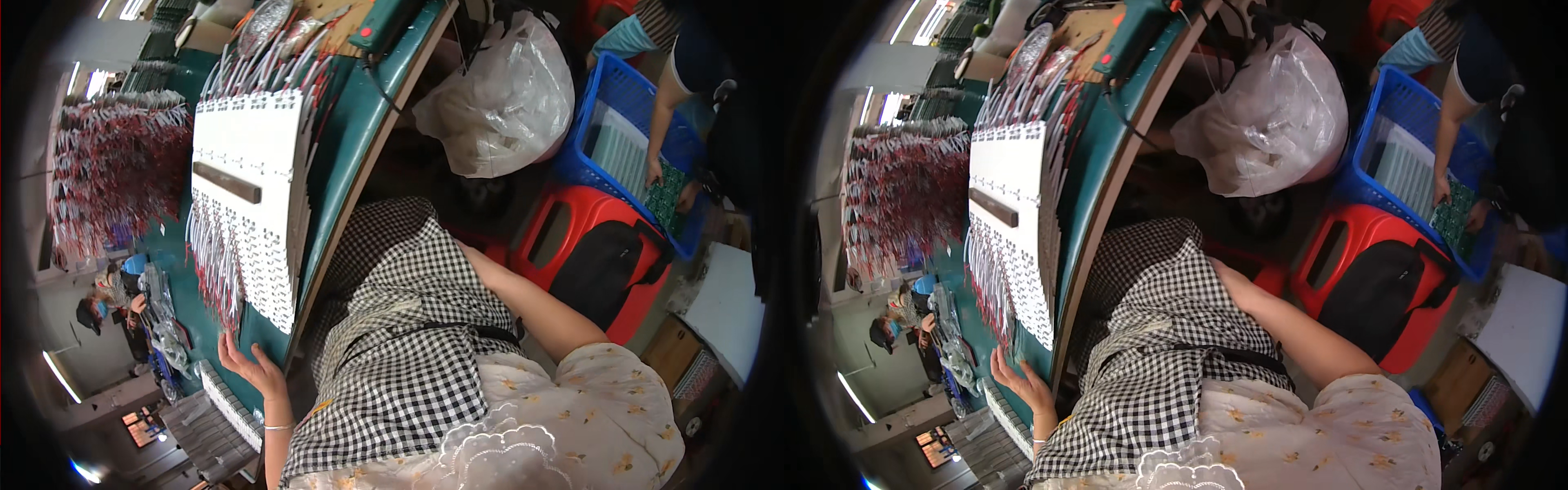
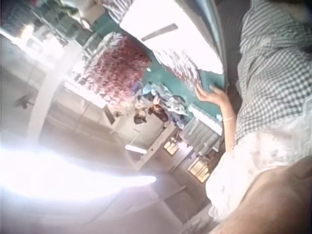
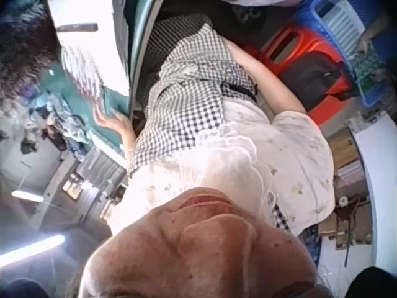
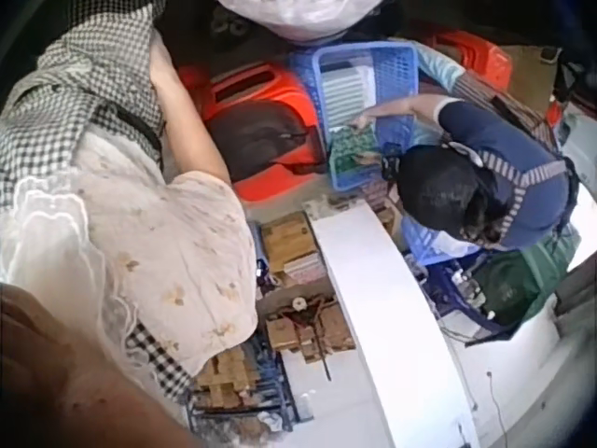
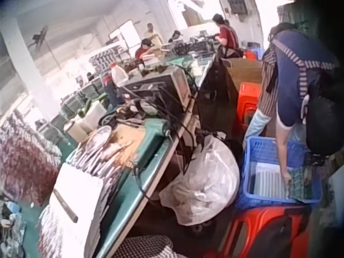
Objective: The person solders wires onto LED circuit board strips using a handheld soldering gun, picks up additional wired components by hand, and solders them to the boards.
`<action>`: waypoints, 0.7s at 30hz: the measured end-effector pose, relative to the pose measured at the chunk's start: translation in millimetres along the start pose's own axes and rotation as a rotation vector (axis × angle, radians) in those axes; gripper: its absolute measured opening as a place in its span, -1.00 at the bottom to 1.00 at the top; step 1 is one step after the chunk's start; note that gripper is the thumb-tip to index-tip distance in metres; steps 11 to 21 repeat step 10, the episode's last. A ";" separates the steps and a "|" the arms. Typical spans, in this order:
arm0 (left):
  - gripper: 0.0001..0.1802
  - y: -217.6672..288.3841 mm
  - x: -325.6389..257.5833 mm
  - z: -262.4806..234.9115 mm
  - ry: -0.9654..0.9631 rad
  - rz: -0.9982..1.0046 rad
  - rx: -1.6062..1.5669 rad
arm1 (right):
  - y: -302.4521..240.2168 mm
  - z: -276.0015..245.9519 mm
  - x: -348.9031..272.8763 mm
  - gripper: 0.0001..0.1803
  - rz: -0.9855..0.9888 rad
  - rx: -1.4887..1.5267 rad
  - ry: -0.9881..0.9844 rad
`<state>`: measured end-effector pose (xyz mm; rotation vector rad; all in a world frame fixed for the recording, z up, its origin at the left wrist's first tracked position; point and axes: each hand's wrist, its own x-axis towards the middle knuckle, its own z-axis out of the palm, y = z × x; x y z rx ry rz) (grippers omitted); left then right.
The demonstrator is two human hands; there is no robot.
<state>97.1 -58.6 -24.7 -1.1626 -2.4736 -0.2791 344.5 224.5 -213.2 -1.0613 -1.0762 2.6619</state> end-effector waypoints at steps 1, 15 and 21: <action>-0.51 4.7 3.5 0.8 -0.015 0.008 0.003 | 11.1 -6.0 5.2 -0.45 -0.046 -0.075 -0.009; -0.42 6.2 5.7 0.4 -0.072 0.006 0.123 | -45.1 -6.7 -0.7 -0.34 -0.089 -0.452 -0.062; -0.42 6.2 5.7 0.4 -0.072 0.006 0.123 | -45.1 -6.7 -0.7 -0.34 -0.089 -0.452 -0.062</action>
